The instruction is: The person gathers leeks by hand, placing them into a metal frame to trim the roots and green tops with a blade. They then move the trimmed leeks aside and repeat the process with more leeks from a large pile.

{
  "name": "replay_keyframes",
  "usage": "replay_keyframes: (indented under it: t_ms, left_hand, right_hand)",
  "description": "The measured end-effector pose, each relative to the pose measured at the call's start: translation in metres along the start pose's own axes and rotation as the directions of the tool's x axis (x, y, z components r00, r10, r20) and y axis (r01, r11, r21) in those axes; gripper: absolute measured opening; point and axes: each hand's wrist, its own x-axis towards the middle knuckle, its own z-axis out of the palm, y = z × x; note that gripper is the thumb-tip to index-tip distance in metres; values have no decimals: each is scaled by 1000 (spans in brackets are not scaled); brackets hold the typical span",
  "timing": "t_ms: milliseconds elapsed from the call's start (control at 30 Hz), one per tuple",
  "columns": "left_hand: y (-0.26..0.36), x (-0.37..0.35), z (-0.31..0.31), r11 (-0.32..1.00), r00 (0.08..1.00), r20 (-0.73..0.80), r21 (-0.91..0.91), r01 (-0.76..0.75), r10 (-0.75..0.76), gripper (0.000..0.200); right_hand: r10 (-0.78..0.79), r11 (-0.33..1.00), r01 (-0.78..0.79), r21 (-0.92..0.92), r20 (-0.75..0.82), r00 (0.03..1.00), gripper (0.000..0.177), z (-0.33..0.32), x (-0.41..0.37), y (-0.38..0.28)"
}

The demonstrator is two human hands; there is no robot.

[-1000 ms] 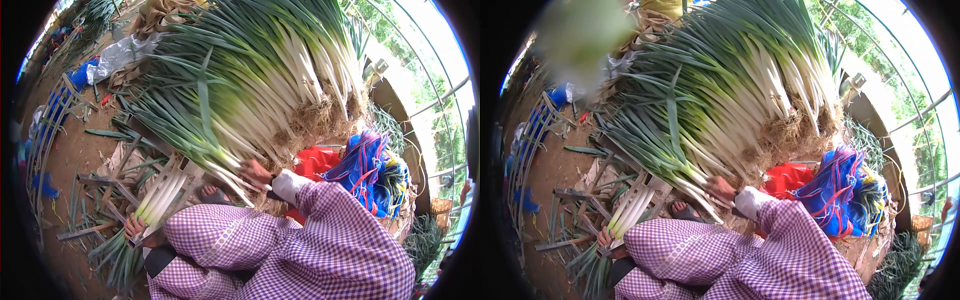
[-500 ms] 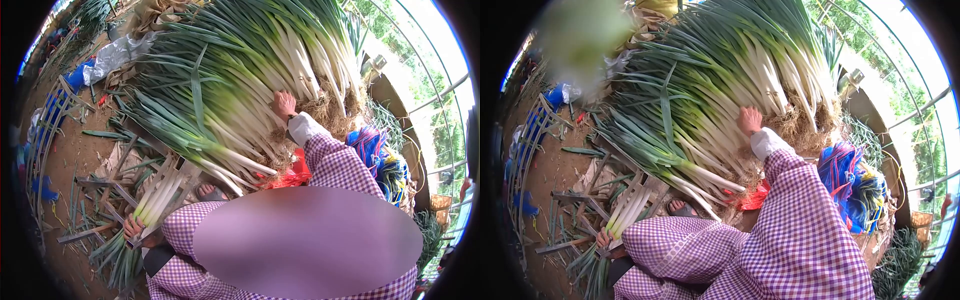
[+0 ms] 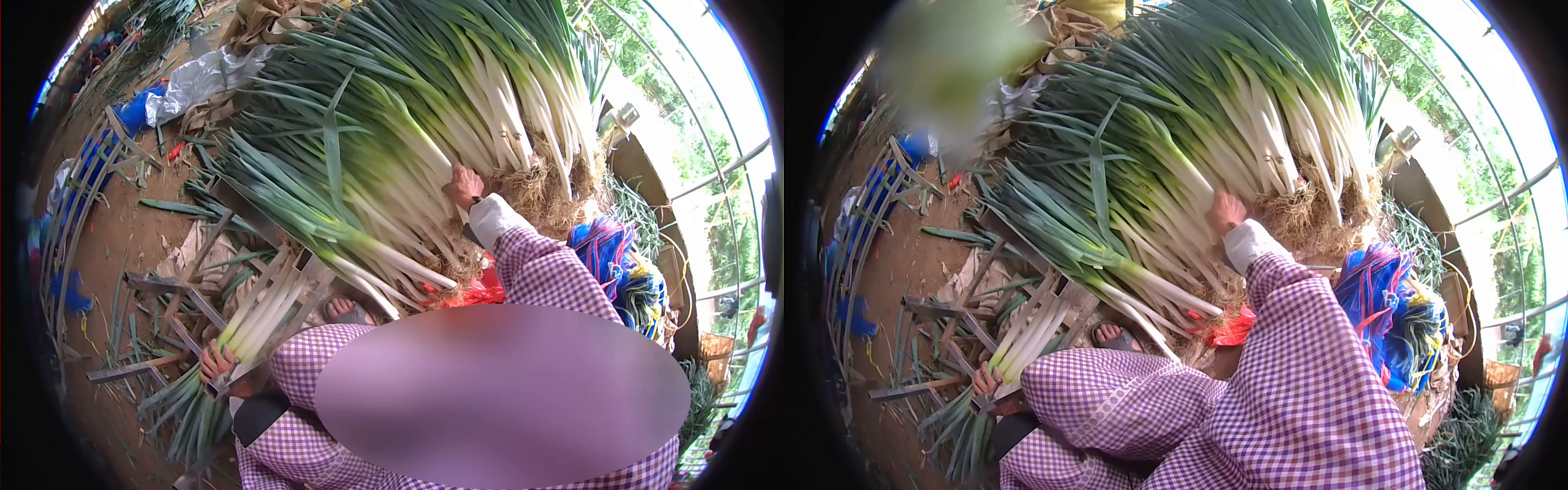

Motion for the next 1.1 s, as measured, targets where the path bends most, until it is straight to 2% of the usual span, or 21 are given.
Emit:
replay_keyframes:
  t_ms: [33,67,167,200,300,367,400,500,533,633,733,867,967,1100]
  left_hand:
    - [-1,-1,1,1000,1000,0,3,-1,1,39]
    - [-1,-2,3,1000,1000,-1,6,0,0,39]
    - [1,-1,3,1000,1000,2,-6,10,-10,39]
    - [1,0,3,1000,1000,6,-12,13,-13,39]
    - [5,2,-13,999,998,60,49,-11,8,39]
    - [1,4,-9,1000,999,41,26,-11,10,39]
    - [3,2,-9,1000,999,38,11,-6,6,38]
    - [4,0,-10,999,997,75,53,-8,4,38]
    - [3,0,-6,999,998,56,48,10,-13,38]
    - [0,-1,-3,1000,1000,19,19,-1,1,38]
    - [0,-1,-2,1000,1000,17,22,-6,6,37]
    - [0,0,-2,1000,1000,13,25,-6,6,38]
    - [1,0,-3,999,1000,16,31,-19,18,39]
    - [1,0,-3,998,999,39,55,-7,5,40]
  right_hand:
    - [15,1000,-15,5,26,1000,46,-12,-6,-5]
    - [12,1000,-15,22,100,995,52,-30,-10,-7]
    - [-131,983,111,147,134,982,28,-84,-48,-40]
    - [-147,922,-8,386,370,918,63,-96,-52,-47]
    - [-137,701,-284,654,515,846,42,-90,-80,-61]
    - [-240,575,-347,741,559,794,41,-33,-64,-40]
    - [-291,516,-382,767,577,763,41,-31,-65,-47]
    - [-157,437,-469,767,579,800,44,-25,-83,-60]
    - [-216,461,-450,765,589,779,41,-26,-82,-62]
    - [-196,470,-483,739,621,759,40,-18,-80,-65]
    - [-268,407,-448,796,573,774,41,-12,-79,-61]
    - [-130,455,-402,794,506,853,40,-11,-78,-69]
    - [-162,497,-248,831,370,915,41,7,-67,-69]
    - [-40,445,-249,860,297,954,49,43,-58,-84]
